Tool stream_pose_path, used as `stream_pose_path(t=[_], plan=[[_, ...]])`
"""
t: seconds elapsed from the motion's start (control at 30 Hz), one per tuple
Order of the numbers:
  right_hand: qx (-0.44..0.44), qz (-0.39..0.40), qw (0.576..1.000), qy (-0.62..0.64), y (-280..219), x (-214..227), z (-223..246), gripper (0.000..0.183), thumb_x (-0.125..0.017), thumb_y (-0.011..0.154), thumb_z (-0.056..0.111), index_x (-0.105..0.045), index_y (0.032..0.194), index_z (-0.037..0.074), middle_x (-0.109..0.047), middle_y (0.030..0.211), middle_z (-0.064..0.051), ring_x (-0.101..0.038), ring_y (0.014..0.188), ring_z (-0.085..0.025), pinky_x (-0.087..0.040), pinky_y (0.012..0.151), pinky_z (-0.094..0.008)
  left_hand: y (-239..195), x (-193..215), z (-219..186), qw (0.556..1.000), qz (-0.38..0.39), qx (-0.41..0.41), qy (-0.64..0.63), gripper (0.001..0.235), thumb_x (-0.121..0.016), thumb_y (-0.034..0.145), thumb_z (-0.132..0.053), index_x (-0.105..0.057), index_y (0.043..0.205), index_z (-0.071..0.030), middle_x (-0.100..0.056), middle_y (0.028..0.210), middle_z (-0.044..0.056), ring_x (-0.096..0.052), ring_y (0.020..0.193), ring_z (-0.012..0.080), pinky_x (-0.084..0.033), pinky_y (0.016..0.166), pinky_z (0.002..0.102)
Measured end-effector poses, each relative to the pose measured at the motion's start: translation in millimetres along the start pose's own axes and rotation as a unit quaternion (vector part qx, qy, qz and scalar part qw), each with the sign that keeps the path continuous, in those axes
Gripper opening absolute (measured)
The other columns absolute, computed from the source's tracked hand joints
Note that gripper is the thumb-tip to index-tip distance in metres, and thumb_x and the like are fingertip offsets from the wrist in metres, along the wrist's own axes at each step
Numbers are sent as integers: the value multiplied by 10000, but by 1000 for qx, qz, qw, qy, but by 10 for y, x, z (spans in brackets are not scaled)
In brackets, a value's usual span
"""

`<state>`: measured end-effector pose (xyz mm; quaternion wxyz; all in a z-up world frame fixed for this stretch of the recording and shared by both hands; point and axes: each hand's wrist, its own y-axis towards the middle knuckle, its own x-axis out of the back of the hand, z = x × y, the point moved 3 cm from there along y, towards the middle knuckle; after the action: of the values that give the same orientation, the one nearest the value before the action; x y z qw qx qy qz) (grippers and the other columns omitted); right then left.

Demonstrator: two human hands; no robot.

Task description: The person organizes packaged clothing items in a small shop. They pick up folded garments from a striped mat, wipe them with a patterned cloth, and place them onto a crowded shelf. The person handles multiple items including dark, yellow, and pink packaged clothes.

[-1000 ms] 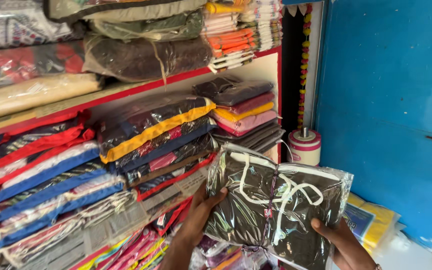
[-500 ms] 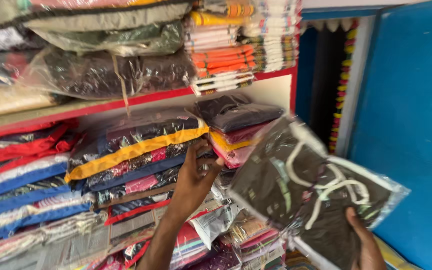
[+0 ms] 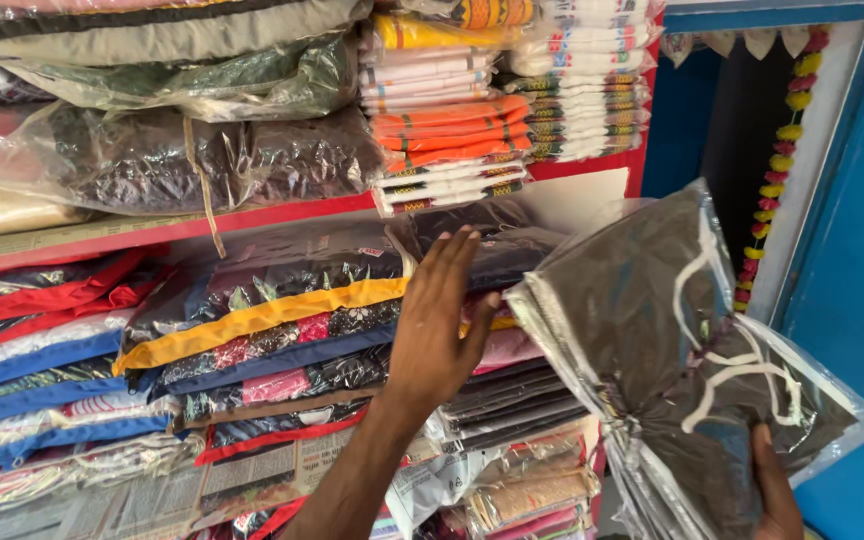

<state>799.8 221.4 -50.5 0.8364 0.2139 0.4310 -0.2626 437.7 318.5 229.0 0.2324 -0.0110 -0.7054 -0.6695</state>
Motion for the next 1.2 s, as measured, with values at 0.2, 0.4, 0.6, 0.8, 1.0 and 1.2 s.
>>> stream_pose_path(t=[0.2, 0.4, 0.6, 0.8, 1.0, 1.2], plan=[[-8, -70, 997, -18, -453, -1027, -162, 404, -620, 1050, 312, -636, 1394, 100, -695, 1297, -75, -681, 1136, -181, -556, 977, -377, -223, -357, 426, 998, 37, -16, -53, 588, -644, 852, -67, -505, 1414, 32, -522, 1463, 263, -408, 1439, 453, -303, 1222, 550], [-15, -27, 999, 27, -1104, -2224, -161, 384, -645, 982, 292, -658, 1320, 112, -721, 1255, -96, -701, 1112, -222, -567, 967, -425, -485, -385, 637, 996, 33, -60, -55, 477, -664, 899, -135, -564, 1341, 13, -560, 1377, 259, -474, 1360, 470, -333, 1210, 566], [17, 1, 1000, 20, -1263, -2941, -18, 373, -636, 915, 263, -660, 1266, 141, -725, 1261, -77, -718, 1116, -260, -556, 966, -473, -418, -317, 532, 994, 86, 22, -63, 362, -614, 998, -164, -580, 1310, 15, -580, 1350, 263, -482, 1332, 490, -325, 1208, 559], [14, 133, 989, 65, -779, -3309, -6, 350, -700, 943, 215, -647, 1253, 62, -708, 1255, -112, -675, 1158, -269, -520, 1044, -434, -319, -198, 423, 998, 17, -34, -59, 478, -577, 999, -139, -462, 1389, 113, -489, 1427, 345, -428, 1386, 525, -329, 1187, 558], [-39, 179, 981, 67, 90, -3670, -221, 340, -657, 954, 215, -625, 1265, 83, -679, 1306, -95, -635, 1221, -262, -487, 1111, -456, -356, -184, 484, 992, 36, -12, -117, 429, -597, 1015, -126, -457, 1357, 92, -503, 1392, 324, -418, 1406, 517, -343, 1210, 554], [-56, 218, 974, 25, 148, -3742, -220, 400, -647, 961, 291, -594, 1305, 94, -666, 1348, -71, -614, 1263, -245, -477, 1110, -450, -322, -163, 508, 982, 69, 51, -166, 780, -808, 832, -183, -400, 1445, 74, -391, 1508, 323, -310, 1465, 491, -285, 1188, 550]])
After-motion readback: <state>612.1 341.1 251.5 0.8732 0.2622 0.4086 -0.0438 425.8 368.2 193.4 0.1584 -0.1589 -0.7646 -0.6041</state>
